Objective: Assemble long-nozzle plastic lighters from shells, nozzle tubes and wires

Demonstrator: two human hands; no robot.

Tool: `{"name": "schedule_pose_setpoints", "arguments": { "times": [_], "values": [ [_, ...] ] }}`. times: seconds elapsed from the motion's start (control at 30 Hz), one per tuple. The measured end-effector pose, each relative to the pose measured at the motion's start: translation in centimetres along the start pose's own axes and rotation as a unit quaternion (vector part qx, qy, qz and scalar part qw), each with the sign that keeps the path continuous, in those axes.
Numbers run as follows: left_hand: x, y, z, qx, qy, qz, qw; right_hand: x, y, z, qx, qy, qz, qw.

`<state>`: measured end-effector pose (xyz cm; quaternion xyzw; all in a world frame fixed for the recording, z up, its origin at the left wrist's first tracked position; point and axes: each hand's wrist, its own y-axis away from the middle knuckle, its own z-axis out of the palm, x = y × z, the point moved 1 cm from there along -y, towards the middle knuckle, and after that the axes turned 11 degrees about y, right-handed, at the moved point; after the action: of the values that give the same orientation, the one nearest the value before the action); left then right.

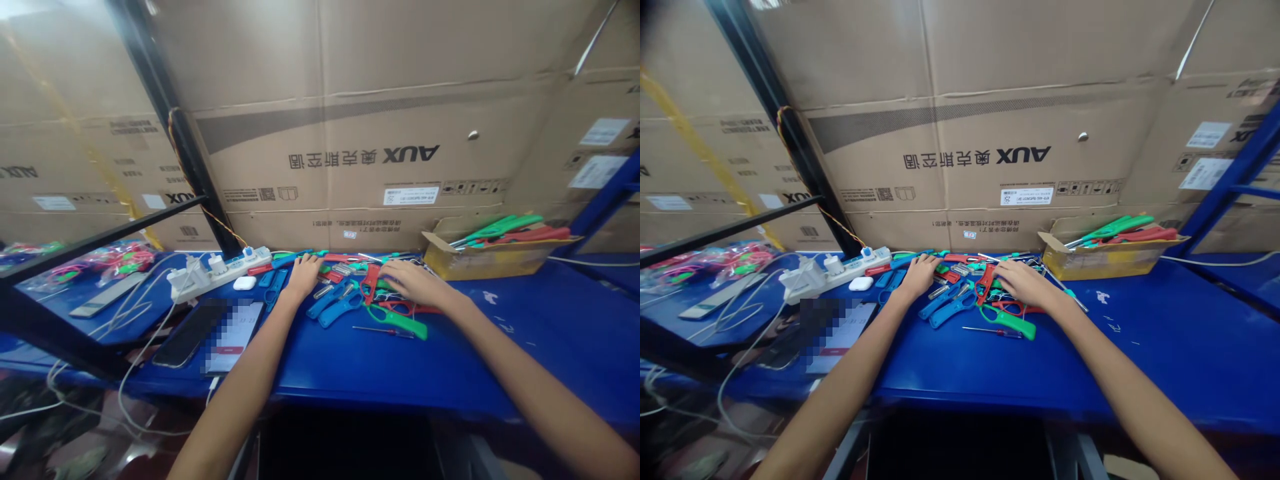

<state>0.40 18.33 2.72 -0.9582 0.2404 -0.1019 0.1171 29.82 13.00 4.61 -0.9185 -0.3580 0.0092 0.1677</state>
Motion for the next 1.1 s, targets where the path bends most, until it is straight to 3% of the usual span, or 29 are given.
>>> {"name": "schedule_pose_setpoints", "arguments": {
  "times": [0.2, 0.37, 0.57, 0.8, 0.93, 1.1],
  "values": [
    [-0.1, -0.3, 0.1, 0.003, 0.018, 0.019, 1.0, -1.6, 0.6, -1.0, -0.044, -0.072, 0.005, 0.996],
    [0.7, -0.7, -0.9, 0.037, 0.027, 0.042, 0.998, -1.5, 1.1, -1.8, -0.071, -0.101, 0.034, 0.992],
    [4.2, 0.0, -2.5, 0.045, 0.062, 0.146, 0.986, -0.9, 1.3, -1.8, -0.039, -0.115, 0.081, 0.989],
    [8.4, 0.8, -1.6, 0.04, 0.111, 0.245, 0.962, -1.6, 1.2, -2.0, -0.002, -0.152, 0.089, 0.984],
    [8.6, 0.8, -1.7, 0.057, 0.15, 0.258, 0.953, -1.8, 1.0, -2.2, -0.017, -0.182, 0.079, 0.98],
    [7.1, 1.2, -4.1, 0.126, 0.21, 0.215, 0.945, -1.4, 1.5, -3.4, -0.054, -0.226, 0.056, 0.971]
  ]
}}
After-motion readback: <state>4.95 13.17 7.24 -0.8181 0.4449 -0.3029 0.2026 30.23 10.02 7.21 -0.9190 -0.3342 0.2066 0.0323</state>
